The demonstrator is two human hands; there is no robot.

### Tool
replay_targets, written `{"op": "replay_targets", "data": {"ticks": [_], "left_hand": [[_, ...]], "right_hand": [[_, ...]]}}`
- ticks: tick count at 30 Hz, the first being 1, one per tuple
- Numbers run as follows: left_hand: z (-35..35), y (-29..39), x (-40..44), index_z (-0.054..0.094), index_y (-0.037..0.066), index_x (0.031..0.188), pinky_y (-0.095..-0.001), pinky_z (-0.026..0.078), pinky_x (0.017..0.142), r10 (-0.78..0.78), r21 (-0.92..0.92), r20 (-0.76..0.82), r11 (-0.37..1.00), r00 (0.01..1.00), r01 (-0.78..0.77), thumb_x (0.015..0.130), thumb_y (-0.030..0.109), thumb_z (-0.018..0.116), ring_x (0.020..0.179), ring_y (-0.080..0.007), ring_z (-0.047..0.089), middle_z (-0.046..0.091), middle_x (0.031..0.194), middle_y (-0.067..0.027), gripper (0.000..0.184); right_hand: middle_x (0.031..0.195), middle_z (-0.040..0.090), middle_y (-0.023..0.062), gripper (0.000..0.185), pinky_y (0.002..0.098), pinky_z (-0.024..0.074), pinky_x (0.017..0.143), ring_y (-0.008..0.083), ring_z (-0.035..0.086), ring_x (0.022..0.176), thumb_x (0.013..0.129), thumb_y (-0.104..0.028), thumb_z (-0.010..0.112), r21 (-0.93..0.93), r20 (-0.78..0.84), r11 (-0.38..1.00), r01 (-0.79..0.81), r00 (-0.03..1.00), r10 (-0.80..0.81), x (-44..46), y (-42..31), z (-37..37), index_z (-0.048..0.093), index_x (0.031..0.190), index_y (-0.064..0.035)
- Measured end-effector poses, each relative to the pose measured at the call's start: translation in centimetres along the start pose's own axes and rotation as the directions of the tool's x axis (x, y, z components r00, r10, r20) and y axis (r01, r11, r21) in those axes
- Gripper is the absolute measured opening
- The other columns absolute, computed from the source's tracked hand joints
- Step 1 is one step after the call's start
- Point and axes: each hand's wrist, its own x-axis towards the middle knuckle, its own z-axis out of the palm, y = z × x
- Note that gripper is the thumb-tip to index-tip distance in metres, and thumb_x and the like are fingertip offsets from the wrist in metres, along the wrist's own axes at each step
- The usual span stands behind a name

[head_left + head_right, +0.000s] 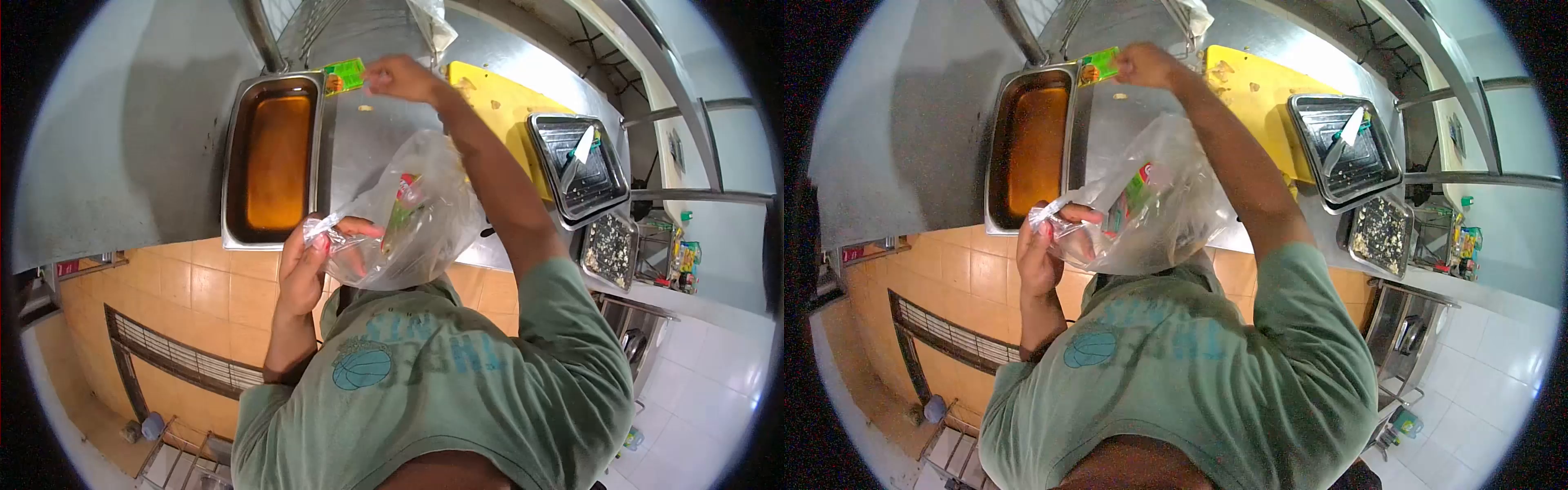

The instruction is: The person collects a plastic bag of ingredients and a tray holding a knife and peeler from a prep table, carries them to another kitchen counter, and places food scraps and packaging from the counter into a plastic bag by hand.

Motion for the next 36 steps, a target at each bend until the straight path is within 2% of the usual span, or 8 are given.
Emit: {"op": "replay_targets", "data": {"ticks": [11,14,16,18,21,26,32,36], "left_hand": [[0.4,0.1,-1.3,0.045,-0.006,0.103,-0.0266,0.043,0.066,-0.064,-0.079,-0.07,0.995,0.995,0.059,0.091,0.023,0.033,0.065,-0.0161,0.055,0.055,0.105,-0.0204,0.034],[0.2,0.9,-1.1,0.045,-0.006,0.106,-0.0275,0.046,0.064,-0.089,-0.07,-0.074,0.994,0.993,0.084,0.091,0.023,0.033,0.065,-0.0173,0.056,0.054,0.106,-0.0222,0.035],[-0.3,1.0,-1.1,0.044,-0.006,0.107,-0.028,0.047,0.061,-0.122,-0.066,-0.083,0.991,0.989,0.117,0.091,0.024,0.034,0.065,-0.0187,0.057,0.053,0.105,-0.0245,0.036],[-0.2,0.7,-0.8,0.042,-0.009,0.109,-0.0288,0.049,0.059,-0.1,-0.036,-0.081,0.995,0.992,0.097,0.09,0.026,0.033,0.065,-0.02,0.058,0.054,0.103,-0.0241,0.041],[0.4,0.3,0.5,0.044,-0.009,0.104,-0.0295,0.047,0.061,-0.073,-0.023,-0.01,0.997,0.997,0.072,0.09,0.028,0.035,0.064,-0.0208,0.057,0.054,0.104,-0.0246,0.041],[1.9,0.0,1.1,0.044,-0.01,0.104,-0.0298,0.046,0.06,-0.082,0.041,-0.004,0.996,0.997,0.083,0.09,0.029,0.036,0.062,-0.0212,0.057,0.055,0.101,-0.0239,0.043],[2.8,0.1,-0.7,0.048,-0.005,0.101,-0.0289,0.044,0.051,-0.07,0.064,-0.298,0.994,0.952,0.093,0.088,0.032,0.036,0.056,-0.0199,0.054,0.058,0.09,-0.0186,0.041],[4.2,-0.7,-0.9,0.048,-0.001,0.096,-0.0277,0.042,0.051,-0.001,0.022,-0.428,1.0,0.904,0.011,0.09,0.032,0.034,0.056,-0.0181,0.052,0.056,0.087,-0.0151,0.036]], "right_hand": [[0.087,0.054,0.0115,0.012,0.0349,0.0457,0.07,0.0265,0.056,0.078,0.074,-0.013,0.062,-0.178,-0.154,0.982,-0.06,0.988,0.032,-1.7,3.6,10.7,0.061,0.085,-0.0072],[0.083,0.057,0.0045,0.013,0.0279,0.045,0.069,0.0194,0.056,0.078,0.076,-0.009,0.058,0.379,-0.292,0.925,-0.037,0.943,0.158,-3.4,-2.1,4.2,0.059,0.089,-0.0071],[0.088,0.058,0.0035,0.007,0.0266,0.0444,0.07,0.0175,0.056,0.078,0.078,-0.007,0.057,0.525,-0.363,0.827,0.201,0.932,0.004,-7.1,-6.5,-0.9,0.059,0.084,-0.0053],[0.09,0.058,0.0048,0.005,0.0275,0.0442,0.071,0.018,0.056,0.08,0.079,-0.008,0.056,0.242,-0.327,0.88,0.409,0.888,-0.323,-11.2,-9.2,-3.3,0.06,0.08,-0.0042],[0.091,0.058,0.0051,0.01,0.0285,0.0442,0.072,0.0183,0.056,0.081,0.081,-0.011,0.055,0.084,-0.195,0.894,0.44,0.887,-0.418,-14.8,-11.1,-2.9,0.06,0.078,-0.0037],[0.096,0.06,0.0106,0.024,0.0329,0.0439,0.08,0.0249,0.057,0.091,0.078,-0.027,0.059,0.275,-0.422,0.955,-0.108,0.879,0.221,-11.9,1.5,-2.9,0.063,0.085,-0.0046],[0.128,0.031,0.0222,0.066,0.0514,0.025,0.093,0.0355,0.027,0.121,0.078,-0.055,0.044,-0.275,-0.367,0.834,-0.479,0.854,0.369,-5.5,13.3,4.5,0.042,0.123,-0.0059],[0.112,0.042,0.017,0.051,0.0468,0.0319,0.085,0.0311,0.038,0.109,0.078,-0.046,0.048,-0.483,-0.501,0.742,-0.465,0.842,0.201,-6.8,11.3,7.4,0.049,0.112,-0.0079]]}}
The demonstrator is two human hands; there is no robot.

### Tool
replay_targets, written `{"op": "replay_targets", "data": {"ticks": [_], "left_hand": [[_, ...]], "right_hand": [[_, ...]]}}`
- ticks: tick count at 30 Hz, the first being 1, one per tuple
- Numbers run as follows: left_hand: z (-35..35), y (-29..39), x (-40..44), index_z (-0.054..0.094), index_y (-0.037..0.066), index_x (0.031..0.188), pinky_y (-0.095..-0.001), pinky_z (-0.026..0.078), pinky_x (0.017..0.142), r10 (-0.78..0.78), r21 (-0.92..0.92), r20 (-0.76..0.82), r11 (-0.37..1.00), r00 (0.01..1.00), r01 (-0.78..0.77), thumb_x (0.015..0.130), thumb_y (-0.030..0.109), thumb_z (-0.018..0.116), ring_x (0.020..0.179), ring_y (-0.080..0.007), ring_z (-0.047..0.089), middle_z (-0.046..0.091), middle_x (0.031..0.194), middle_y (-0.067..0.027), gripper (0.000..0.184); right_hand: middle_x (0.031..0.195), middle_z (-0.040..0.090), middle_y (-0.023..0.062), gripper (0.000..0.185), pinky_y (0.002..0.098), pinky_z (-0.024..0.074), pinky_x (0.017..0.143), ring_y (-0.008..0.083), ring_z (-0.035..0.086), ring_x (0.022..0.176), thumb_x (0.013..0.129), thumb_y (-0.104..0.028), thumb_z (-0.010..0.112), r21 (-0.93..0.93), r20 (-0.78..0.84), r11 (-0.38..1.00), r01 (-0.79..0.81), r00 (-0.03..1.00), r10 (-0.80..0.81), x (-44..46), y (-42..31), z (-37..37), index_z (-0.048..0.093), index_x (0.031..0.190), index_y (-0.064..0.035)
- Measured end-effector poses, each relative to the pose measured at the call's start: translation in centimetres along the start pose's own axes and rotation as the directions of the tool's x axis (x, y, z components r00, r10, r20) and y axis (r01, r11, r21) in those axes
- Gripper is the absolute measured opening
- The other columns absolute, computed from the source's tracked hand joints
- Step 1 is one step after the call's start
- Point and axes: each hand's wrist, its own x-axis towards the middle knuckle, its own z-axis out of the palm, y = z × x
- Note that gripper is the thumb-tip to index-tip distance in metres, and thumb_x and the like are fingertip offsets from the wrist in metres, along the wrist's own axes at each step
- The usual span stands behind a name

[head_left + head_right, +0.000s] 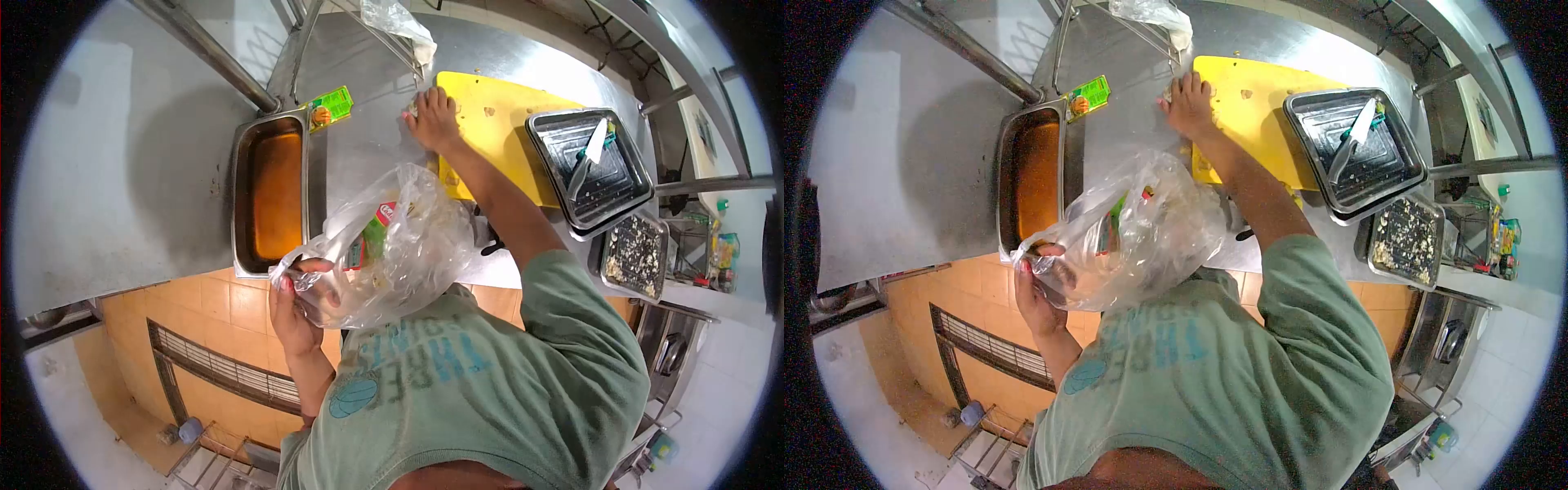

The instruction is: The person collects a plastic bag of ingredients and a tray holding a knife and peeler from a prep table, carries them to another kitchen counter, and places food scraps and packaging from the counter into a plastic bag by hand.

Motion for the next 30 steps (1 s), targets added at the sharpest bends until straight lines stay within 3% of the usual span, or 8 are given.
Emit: {"op": "replay_targets", "data": {"ticks": [9,15,19,21,24,26,28,30], "left_hand": [[3.0,-0.8,-0.5,0.048,0.003,0.103,-0.0264,0.041,0.053,0.115,0.056,-0.077,0.992,0.99,-0.111,0.09,0.031,0.035,0.064,-0.0144,0.051,0.056,0.09,-0.0104,0.033],[4.1,-0.7,-0.8,0.047,0.002,0.104,-0.026,0.041,0.054,0.202,0.109,-0.058,0.975,0.978,-0.195,0.09,0.028,0.036,0.066,-0.0148,0.051,0.057,0.094,-0.0146,0.032],[5.1,-0.5,-0.7,0.048,0.0,0.107,-0.0266,0.041,0.054,0.157,0.124,0.024,0.979,0.987,-0.159,0.09,0.027,0.037,0.069,-0.0174,0.053,0.057,0.092,-0.0164,0.034],[5.3,-0.1,-0.5,0.049,0.0,0.106,-0.0281,0.043,0.055,0.154,0.177,-0.057,0.974,0.986,-0.141,0.089,0.028,0.038,0.067,-0.0176,0.053,0.057,0.095,-0.0158,0.034],[5.7,-0.1,-0.6,0.049,0.0,0.103,-0.028,0.045,0.058,0.251,0.31,-0.294,0.938,0.922,-0.156,0.089,0.028,0.038,0.066,-0.016,0.052,0.055,0.096,-0.014,0.033],[5.4,0.5,-1.0,0.049,-0.001,0.1,-0.0268,0.045,0.059,0.201,0.215,-0.063,0.959,0.978,-0.183,0.089,0.028,0.038,0.068,-0.0158,0.052,0.054,0.093,-0.0125,0.032],[6.1,1.3,-2.0,0.049,-0.001,0.092,-0.0248,0.043,0.058,0.196,0.166,0.007,0.967,0.981,-0.194,0.089,0.028,0.038,0.065,-0.0154,0.051,0.052,0.085,-0.011,0.032],[6.0,1.1,-2.1,0.049,-0.002,0.092,-0.0247,0.042,0.056,0.244,0.189,0.024,0.951,0.969,-0.244,0.089,0.029,0.038,0.063,-0.0157,0.051,0.052,0.085,-0.0123,0.033]], "right_hand": [[0.086,0.055,0.0119,0.022,0.0432,0.0448,0.061,0.0291,0.058,0.075,0.083,-0.028,0.047,0.258,0.189,0.951,0.168,0.957,-0.22,-0.7,-0.5,-0.5,0.052,0.087,-0.0077],[0.081,0.056,0.0151,0.017,0.0419,0.0471,0.064,0.0313,0.058,0.075,0.082,-0.02,0.047,0.611,0.014,0.735,0.293,0.925,-0.38,0.1,-0.1,-2.9,0.051,0.086,-0.0043],[0.075,0.052,0.0128,0.014,0.0401,0.0427,0.059,0.0329,0.054,0.068,0.081,-0.019,0.048,0.889,-0.319,0.2,0.412,0.871,-0.375,-0.7,-3.3,-18.9,0.048,0.08,-0.0046],[0.073,0.051,0.0116,0.013,0.0385,0.042,0.058,0.032,0.052,0.065,0.081,-0.017,0.047,0.828,-0.561,-0.256,0.499,0.718,-0.412,-3.2,-6.0,-23.7,0.048,0.079,-0.0044],[0.071,0.052,0.0136,0.016,0.038,0.0418,0.059,0.0311,0.053,0.066,0.081,-0.018,0.047,0.904,-0.418,-0.257,0.343,0.576,-0.702,-5.4,-7.3,-25.4,0.051,0.078,-0.0028],[0.071,0.054,0.0154,0.018,0.0383,0.0419,0.06,0.0314,0.053,0.067,0.081,-0.019,0.046,0.937,-0.348,-0.253,0.24,0.587,-0.731,-5.5,-7.8,-22.9,0.052,0.077,-0.0016],[0.072,0.056,0.0186,0.022,0.0398,0.0416,0.062,0.0334,0.053,0.067,0.082,-0.02,0.043,0.987,0.08,0.132,0.089,0.438,-0.895,-5.4,-8.0,-19.5,0.054,0.08,-0.0007],[0.076,0.058,0.0202,0.027,0.0412,0.0428,0.065,0.0344,0.056,0.071,0.082,-0.024,0.042,0.975,0.133,0.184,0.125,0.339,-0.931,-6.2,-7.8,-17.6,0.057,0.08,-0.0004]]}}
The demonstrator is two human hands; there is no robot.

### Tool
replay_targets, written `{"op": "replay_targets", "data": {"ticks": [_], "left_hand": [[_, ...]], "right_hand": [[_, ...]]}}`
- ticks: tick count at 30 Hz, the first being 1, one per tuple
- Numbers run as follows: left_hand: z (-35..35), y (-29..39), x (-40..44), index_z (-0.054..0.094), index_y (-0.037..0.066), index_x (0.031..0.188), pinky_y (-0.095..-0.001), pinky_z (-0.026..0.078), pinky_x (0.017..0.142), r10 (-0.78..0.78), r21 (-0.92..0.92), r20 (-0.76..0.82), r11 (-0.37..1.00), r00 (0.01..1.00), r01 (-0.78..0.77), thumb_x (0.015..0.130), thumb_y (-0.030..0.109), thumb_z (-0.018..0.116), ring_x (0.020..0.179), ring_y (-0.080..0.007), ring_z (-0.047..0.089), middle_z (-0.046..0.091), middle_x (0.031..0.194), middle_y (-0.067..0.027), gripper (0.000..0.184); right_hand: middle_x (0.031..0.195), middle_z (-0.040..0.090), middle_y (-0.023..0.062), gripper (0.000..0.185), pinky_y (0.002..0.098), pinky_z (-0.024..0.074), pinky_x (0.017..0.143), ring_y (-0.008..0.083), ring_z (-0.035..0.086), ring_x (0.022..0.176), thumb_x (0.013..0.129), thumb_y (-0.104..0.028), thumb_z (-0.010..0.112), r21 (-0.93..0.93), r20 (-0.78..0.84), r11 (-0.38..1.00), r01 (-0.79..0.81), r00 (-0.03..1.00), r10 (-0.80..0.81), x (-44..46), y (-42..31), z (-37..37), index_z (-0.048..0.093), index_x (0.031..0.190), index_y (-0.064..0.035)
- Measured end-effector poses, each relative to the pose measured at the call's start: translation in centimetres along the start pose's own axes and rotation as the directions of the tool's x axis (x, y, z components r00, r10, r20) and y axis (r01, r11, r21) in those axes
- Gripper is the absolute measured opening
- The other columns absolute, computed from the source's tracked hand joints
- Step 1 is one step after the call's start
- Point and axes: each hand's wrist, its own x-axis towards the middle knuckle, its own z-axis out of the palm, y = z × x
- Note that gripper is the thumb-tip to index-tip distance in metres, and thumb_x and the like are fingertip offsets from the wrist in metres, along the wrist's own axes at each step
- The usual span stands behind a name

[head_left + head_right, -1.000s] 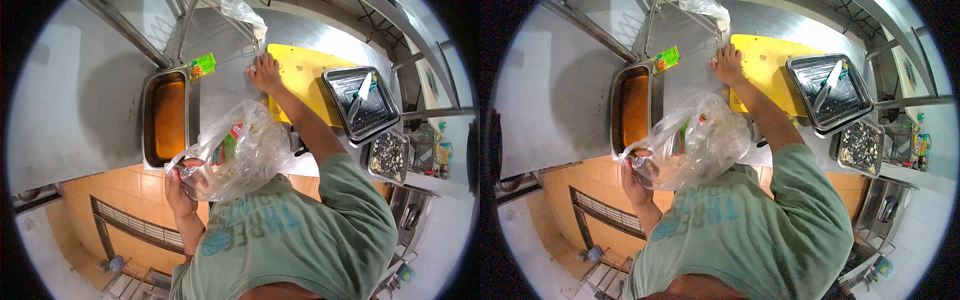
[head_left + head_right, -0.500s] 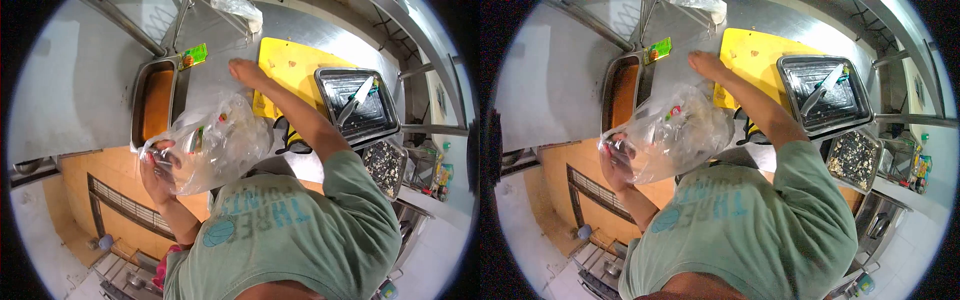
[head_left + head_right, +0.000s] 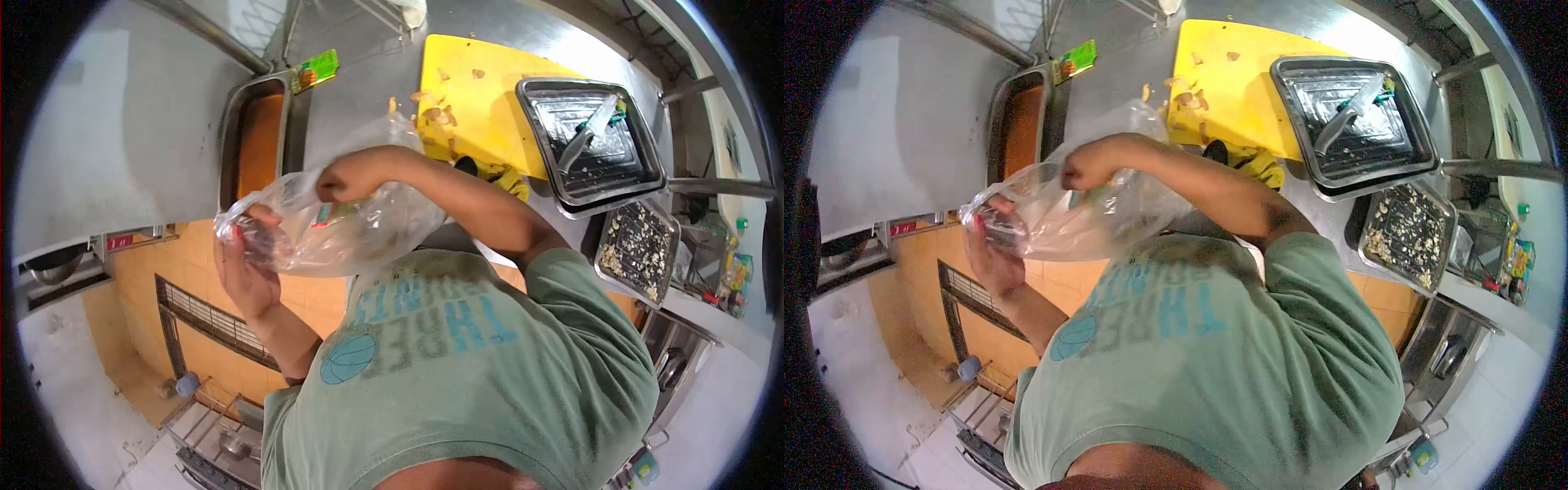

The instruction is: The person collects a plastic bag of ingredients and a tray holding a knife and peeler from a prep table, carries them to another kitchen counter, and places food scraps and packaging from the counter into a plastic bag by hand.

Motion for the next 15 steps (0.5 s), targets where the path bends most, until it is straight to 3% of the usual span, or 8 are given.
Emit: {"op": "replay_targets", "data": {"ticks": [3,4,7,8,11,13,14,15], "left_hand": [[0.8,0.6,0.3,0.049,-0.004,0.09,-0.0246,0.041,0.053,0.06,0.034,0.075,0.997,0.995,-0.063,0.088,0.031,0.039,0.057,-0.0166,0.05,0.053,0.083,-0.0147,0.036],[1.1,0.9,0.3,0.049,-0.004,0.09,-0.025,0.041,0.053,0.064,0.012,0.109,0.998,0.992,-0.065,0.088,0.03,0.038,0.056,-0.0167,0.05,0.053,0.083,-0.0151,0.036],[1.2,1.5,0.9,0.047,-0.004,0.094,-0.0263,0.041,0.05,0.106,-0.029,0.198,0.994,0.975,-0.102,0.089,0.03,0.038,0.054,-0.0177,0.048,0.052,0.082,-0.0164,0.035],[1.1,1.5,1.0,0.047,-0.003,0.095,-0.0265,0.041,0.049,0.124,-0.054,0.216,0.992,0.968,-0.115,0.089,0.03,0.039,0.054,-0.0178,0.048,0.052,0.083,-0.0165,0.034],[1.1,1.3,1.4,0.047,0.001,0.099,-0.0255,0.041,0.048,0.13,-0.065,0.201,0.991,0.971,-0.119,0.088,0.031,0.041,0.055,-0.0177,0.049,0.051,0.085,-0.0158,0.033],[0.9,1.5,1.5,0.047,0.002,0.1,-0.025,0.04,0.048,0.108,-0.06,0.151,0.993,0.983,-0.1,0.089,0.031,0.041,0.056,-0.0169,0.049,0.051,0.086,-0.0154,0.032],[0.3,1.2,1.6,0.047,-0.003,0.094,-0.0264,0.041,0.051,0.117,-0.067,0.078,0.991,0.99,-0.112,0.089,0.027,0.036,0.058,-0.0166,0.05,0.054,0.086,-0.0167,0.032],[-0.4,1.4,1.7,0.047,-0.003,0.095,-0.0255,0.041,0.051,0.115,-0.063,0.034,0.992,0.993,-0.113,0.089,0.028,0.037,0.06,-0.0158,0.05,0.054,0.087,-0.0156,0.033]], "right_hand": [[0.083,0.062,0.0166,0.034,0.0415,0.0454,0.07,0.0325,0.059,0.076,0.079,-0.029,0.04,-0.328,-0.051,0.861,-0.388,0.918,0.394,-0.3,-1.6,0.8,0.061,0.081,-0.0016],[0.086,0.062,0.0161,0.036,0.0408,0.0462,0.075,0.0323,0.059,0.083,0.078,-0.032,0.04,-0.345,-0.17,0.846,-0.405,0.914,0.368,0.0,-1.6,1.1,0.062,0.081,-0.0033],[0.084,0.062,0.0164,0.039,0.0409,0.046,0.076,0.0358,0.058,0.079,0.081,-0.037,0.041,-0.346,-0.257,0.909,-0.231,0.955,0.145,0.4,-3.3,0.1,0.064,0.083,-0.0045],[0.087,0.06,0.0181,0.043,0.0395,0.0436,0.081,0.0364,0.056,0.086,0.083,-0.04,0.041,-0.291,-0.252,0.95,-0.114,0.967,0.039,0.6,-2.3,0.8,0.062,0.089,-0.0032],[0.111,0.05,0.0163,0.036,0.0356,0.0405,0.086,0.0314,0.052,0.099,0.085,-0.033,0.043,-0.393,-0.332,0.904,-0.171,0.943,0.034,-0.5,-0.6,2.8,0.059,0.096,-0.0028],[0.11,0.052,0.0161,0.038,0.0328,0.0388,0.089,0.0281,0.053,0.1,0.085,-0.033,0.042,-0.178,-0.36,0.984,0.012,0.93,-0.077,-3.3,-2.0,1.0,0.058,0.099,-0.0005],[0.109,0.053,0.0159,0.04,0.0315,0.0379,0.091,0.0265,0.053,0.101,0.086,-0.033,0.042,-0.075,-0.38,0.991,0.112,0.915,-0.132,-5.2,-2.8,-0.3,0.058,0.1,0.0007],[0.107,0.056,0.015,0.041,0.0309,0.0386,0.09,0.0244,0.054,0.099,0.087,-0.033,0.041,0.143,-0.341,0.968,0.204,0.929,-0.146,-7.3,-2.9,-2.1,0.058,0.101,0.0018]]}}
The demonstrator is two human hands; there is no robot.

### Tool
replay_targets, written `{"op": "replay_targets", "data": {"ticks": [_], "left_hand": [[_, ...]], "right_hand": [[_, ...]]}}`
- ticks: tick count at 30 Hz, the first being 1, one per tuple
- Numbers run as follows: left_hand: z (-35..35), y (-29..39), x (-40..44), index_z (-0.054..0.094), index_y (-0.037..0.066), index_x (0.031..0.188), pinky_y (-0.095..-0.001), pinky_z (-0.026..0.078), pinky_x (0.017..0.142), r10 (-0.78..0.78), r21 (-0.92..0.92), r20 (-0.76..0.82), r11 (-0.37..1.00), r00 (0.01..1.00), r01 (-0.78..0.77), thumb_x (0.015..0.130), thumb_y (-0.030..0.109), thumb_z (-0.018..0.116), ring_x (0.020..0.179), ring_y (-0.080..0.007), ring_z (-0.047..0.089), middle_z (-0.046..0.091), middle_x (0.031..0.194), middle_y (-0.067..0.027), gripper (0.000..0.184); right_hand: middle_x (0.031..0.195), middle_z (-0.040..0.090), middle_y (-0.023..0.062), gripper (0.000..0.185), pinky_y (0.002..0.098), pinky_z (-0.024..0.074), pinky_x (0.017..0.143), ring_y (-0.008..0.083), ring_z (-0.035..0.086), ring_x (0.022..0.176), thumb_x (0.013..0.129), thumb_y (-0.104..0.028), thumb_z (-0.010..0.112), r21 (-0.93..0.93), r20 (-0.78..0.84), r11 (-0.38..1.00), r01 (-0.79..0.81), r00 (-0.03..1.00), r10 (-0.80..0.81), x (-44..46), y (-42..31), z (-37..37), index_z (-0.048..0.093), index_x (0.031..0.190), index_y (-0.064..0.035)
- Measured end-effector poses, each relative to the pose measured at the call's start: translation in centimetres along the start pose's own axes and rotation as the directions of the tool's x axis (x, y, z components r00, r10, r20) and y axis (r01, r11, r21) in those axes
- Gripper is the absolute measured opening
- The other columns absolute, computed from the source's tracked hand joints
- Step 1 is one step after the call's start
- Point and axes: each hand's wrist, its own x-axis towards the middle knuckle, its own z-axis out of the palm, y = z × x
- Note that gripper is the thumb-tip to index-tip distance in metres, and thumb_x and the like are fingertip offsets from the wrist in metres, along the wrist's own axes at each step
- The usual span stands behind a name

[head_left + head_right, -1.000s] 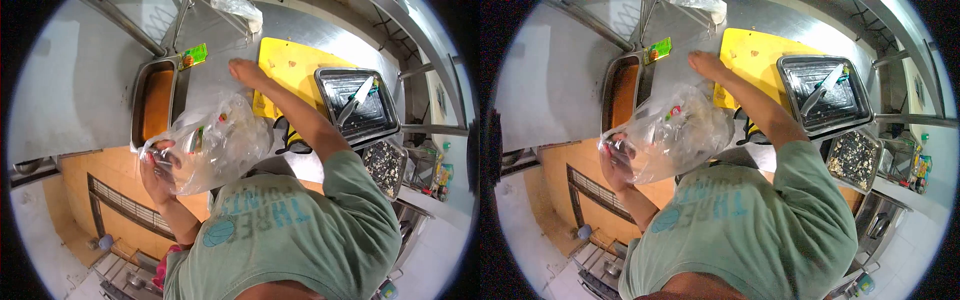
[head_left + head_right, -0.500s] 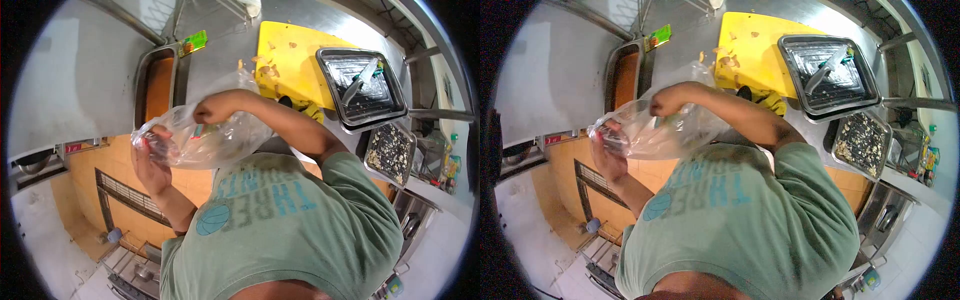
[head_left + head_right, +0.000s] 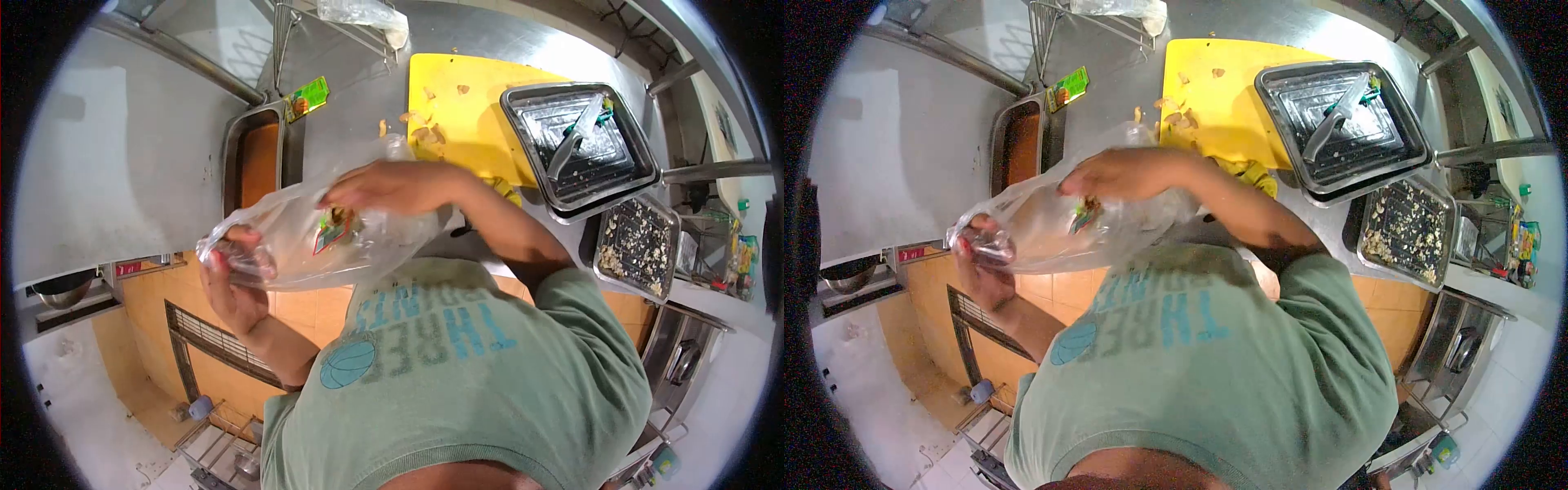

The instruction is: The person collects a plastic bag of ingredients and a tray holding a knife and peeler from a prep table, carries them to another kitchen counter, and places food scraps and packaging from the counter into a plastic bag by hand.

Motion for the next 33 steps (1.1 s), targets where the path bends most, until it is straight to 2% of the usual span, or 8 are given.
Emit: {"op": "replay_targets", "data": {"ticks": [2,4,6,9,14,19,28,33], "left_hand": [[-1.6,0.4,-0.2,0.049,-0.002,0.096,-0.0238,0.041,0.051,-0.02,0.013,-0.094,1.0,0.995,0.021,0.089,0.029,0.038,0.062,-0.0142,0.051,0.054,0.089,-0.0135,0.034],[-2.6,0.9,-0.1,0.05,-0.001,0.098,-0.0222,0.042,0.052,-0.001,0.057,-0.129,0.998,0.992,0.008,0.089,0.031,0.039,0.062,-0.0128,0.051,0.055,0.093,-0.0122,0.035],[-3.1,1.2,0.1,0.05,0.0,0.098,-0.0221,0.041,0.052,0.034,0.046,-0.109,0.998,0.993,-0.029,0.09,0.031,0.039,0.062,-0.0128,0.051,0.055,0.095,-0.0126,0.035],[-3.0,1.7,0.6,0.051,0.0,0.098,-0.0218,0.041,0.052,0.096,0.153,-0.127,0.985,0.987,-0.076,0.09,0.03,0.039,0.059,-0.0126,0.051,0.055,0.101,-0.0144,0.034],[-2.5,1.6,1.3,0.051,-0.001,0.099,-0.0219,0.041,0.049,0.122,0.179,-0.21,0.98,0.97,-0.084,0.089,0.03,0.042,0.058,-0.013,0.051,0.054,0.102,-0.015,0.033],[-2.8,1.1,1.3,0.051,-0.001,0.1,-0.0219,0.04,0.049,0.13,0.149,-0.241,0.984,0.962,-0.096,0.088,0.03,0.042,0.06,-0.0126,0.051,0.054,0.1,-0.0134,0.034],[-2.6,0.3,1.8,0.052,0.001,0.097,-0.0209,0.04,0.048,0.117,0.075,-0.231,0.992,0.966,-0.103,0.088,0.03,0.042,0.056,-0.0115,0.05,0.055,0.099,-0.0113,0.032],[-3.1,0.0,3.1,0.052,0.001,0.095,-0.0211,0.04,0.048,0.074,0.078,-0.202,0.995,0.977,-0.059,0.088,0.029,0.041,0.054,-0.0117,0.05,0.055,0.097,-0.0117,0.031]], "right_hand": [[0.097,0.061,0.0144,0.031,0.0336,0.0398,0.085,0.0203,0.056,0.091,0.087,-0.024,0.043,0.502,0.001,0.851,-0.156,0.984,0.179,-4.2,3.2,-4.9,0.058,0.101,-0.0009],[0.1,0.058,0.0186,0.045,0.0371,0.0381,0.089,0.0239,0.054,0.097,0.089,-0.039,0.034,-0.042,-0.746,0.882,-0.47,0.601,0.285,-6.9,9.7,-7.3,0.057,0.104,-0.0034],[0.12,0.044,0.0251,0.052,0.0467,0.0304,0.094,0.033,0.041,0.113,0.087,-0.046,0.033,-0.169,-0.947,0.57,-0.804,0.293,0.133,-9.4,16.8,-8.9,0.05,0.114,-0.0043],[0.132,0.026,0.027,0.055,0.0557,0.0201,0.096,0.0393,0.024,0.123,0.085,-0.047,0.036,-0.181,-0.97,0.207,-0.962,0.209,0.126,-8.3,18.9,-7.1,0.042,0.122,-0.0056],[0.136,0.024,0.0218,0.054,0.0516,0.0182,0.1,0.0356,0.019,0.127,0.085,-0.047,0.037,-0.526,-0.722,0.384,-0.759,0.637,0.271,-5.6,17.9,-4.9,0.041,0.124,-0.0113],[0.129,0.036,0.0193,0.039,0.0463,0.0261,0.098,0.0371,0.032,0.12,0.081,-0.034,0.052,-0.663,-0.496,0.618,-0.424,0.866,0.061,-8.2,16.6,-2.5,0.054,0.111,-0.0103],[0.121,0.043,0.0147,0.045,0.0425,0.0319,0.094,0.0343,0.039,0.113,0.07,-0.031,0.067,-0.629,-0.565,0.68,-0.377,0.822,-0.068,-13.1,7.0,0.4,0.054,0.109,-0.0106],[0.097,0.053,0.0069,0.021,0.0355,0.041,0.081,0.0269,0.049,0.096,0.067,-0.016,0.067,-0.415,-0.55,0.692,-0.59,0.769,0.326,-18.9,3.7,3.8,0.058,0.083,-0.0067]]}}
